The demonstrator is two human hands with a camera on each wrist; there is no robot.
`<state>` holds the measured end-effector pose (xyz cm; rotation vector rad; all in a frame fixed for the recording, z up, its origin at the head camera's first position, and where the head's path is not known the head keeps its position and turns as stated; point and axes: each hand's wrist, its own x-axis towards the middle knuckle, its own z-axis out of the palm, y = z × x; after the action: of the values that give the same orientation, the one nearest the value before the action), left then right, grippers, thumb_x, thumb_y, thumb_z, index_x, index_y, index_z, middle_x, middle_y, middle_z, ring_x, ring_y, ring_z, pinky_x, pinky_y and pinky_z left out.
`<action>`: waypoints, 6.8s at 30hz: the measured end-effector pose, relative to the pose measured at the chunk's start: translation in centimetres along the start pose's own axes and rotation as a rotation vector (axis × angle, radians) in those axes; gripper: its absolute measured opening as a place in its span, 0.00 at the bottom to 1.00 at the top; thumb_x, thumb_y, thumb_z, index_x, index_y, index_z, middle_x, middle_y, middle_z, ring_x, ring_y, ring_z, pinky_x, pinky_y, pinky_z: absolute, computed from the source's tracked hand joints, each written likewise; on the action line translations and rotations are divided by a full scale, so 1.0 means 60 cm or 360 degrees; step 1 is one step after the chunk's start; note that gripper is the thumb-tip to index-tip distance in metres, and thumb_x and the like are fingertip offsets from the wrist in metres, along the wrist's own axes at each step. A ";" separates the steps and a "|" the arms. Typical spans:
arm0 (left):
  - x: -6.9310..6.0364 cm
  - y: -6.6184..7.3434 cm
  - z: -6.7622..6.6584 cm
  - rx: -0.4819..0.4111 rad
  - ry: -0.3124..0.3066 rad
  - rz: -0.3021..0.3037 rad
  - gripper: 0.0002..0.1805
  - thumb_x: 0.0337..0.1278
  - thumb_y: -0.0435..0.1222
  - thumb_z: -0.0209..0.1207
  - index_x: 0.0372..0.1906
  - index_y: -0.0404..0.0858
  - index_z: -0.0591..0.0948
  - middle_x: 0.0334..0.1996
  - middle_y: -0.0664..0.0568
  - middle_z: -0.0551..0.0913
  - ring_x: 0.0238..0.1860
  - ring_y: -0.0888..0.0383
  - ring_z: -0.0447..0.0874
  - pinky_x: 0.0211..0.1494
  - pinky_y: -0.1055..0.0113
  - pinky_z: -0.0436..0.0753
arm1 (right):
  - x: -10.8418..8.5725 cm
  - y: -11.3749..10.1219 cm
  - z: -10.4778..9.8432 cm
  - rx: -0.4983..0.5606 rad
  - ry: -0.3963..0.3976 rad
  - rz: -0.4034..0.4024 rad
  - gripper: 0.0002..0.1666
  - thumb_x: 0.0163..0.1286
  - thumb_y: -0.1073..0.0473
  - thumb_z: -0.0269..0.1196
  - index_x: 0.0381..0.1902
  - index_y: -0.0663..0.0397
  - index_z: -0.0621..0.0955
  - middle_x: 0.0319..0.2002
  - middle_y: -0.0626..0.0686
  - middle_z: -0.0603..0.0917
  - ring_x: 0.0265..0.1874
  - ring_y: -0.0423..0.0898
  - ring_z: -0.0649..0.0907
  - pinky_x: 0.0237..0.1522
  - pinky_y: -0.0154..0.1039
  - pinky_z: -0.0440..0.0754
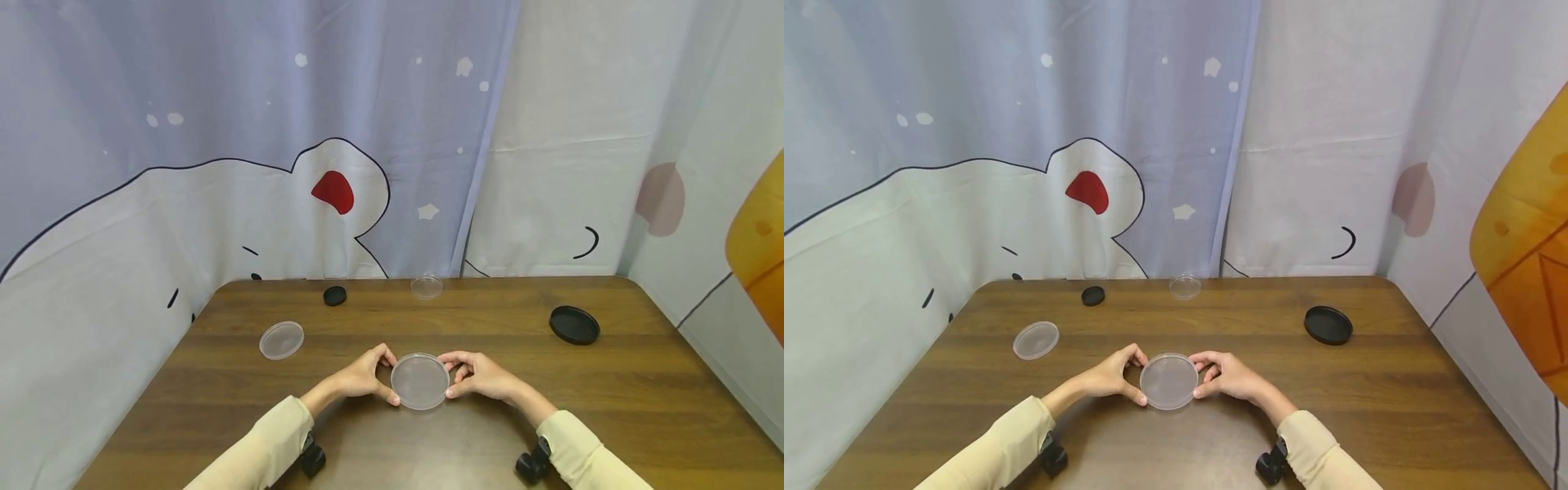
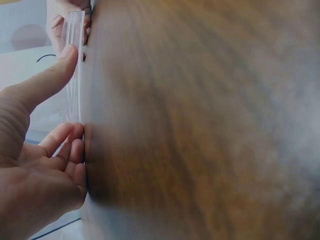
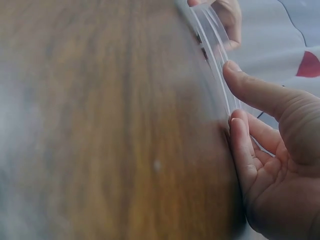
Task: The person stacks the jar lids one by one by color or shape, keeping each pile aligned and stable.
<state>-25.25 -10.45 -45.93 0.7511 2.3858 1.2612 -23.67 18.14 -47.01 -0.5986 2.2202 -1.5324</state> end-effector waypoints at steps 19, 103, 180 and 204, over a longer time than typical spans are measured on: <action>0.016 -0.003 -0.001 0.0115 -0.0117 0.0046 0.32 0.32 0.32 0.78 0.45 0.34 0.71 0.42 0.49 0.72 0.46 0.57 0.65 0.52 0.68 0.66 | -0.002 -0.010 -0.014 -0.0112 -0.0111 -0.0014 0.43 0.53 0.66 0.74 0.64 0.74 0.67 0.46 0.62 0.76 0.31 0.37 0.77 0.34 0.26 0.77; -0.197 -0.172 -0.227 -0.1100 0.1271 -0.0296 0.45 0.62 0.19 0.51 0.78 0.38 0.43 0.79 0.44 0.47 0.74 0.55 0.52 0.72 0.75 0.62 | 0.305 -0.134 0.304 0.0461 0.0232 -0.0019 0.60 0.58 0.63 0.72 0.78 0.51 0.47 0.77 0.65 0.53 0.70 0.68 0.64 0.68 0.56 0.69; -0.149 -0.083 -0.216 -0.1212 0.1114 0.0094 0.34 0.64 0.24 0.53 0.72 0.31 0.53 0.76 0.42 0.54 0.57 0.69 0.76 0.58 0.75 0.78 | 0.305 -0.205 0.263 0.0696 0.0463 -0.0138 0.36 0.65 0.60 0.65 0.69 0.58 0.68 0.69 0.62 0.69 0.50 0.49 0.83 0.54 0.50 0.82; -0.075 0.073 -0.144 -0.1011 0.1065 0.0303 0.32 0.54 0.21 0.60 0.63 0.30 0.62 0.71 0.45 0.65 0.58 0.60 0.74 0.55 0.74 0.80 | 0.178 -0.223 0.097 0.0452 0.0484 -0.0384 0.33 0.65 0.66 0.63 0.68 0.55 0.69 0.61 0.62 0.75 0.37 0.32 0.82 0.44 0.34 0.81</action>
<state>-24.84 -16.76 -37.33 0.3895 2.1278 2.4929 -27.82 3.62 -37.10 -0.5935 2.1372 -2.1430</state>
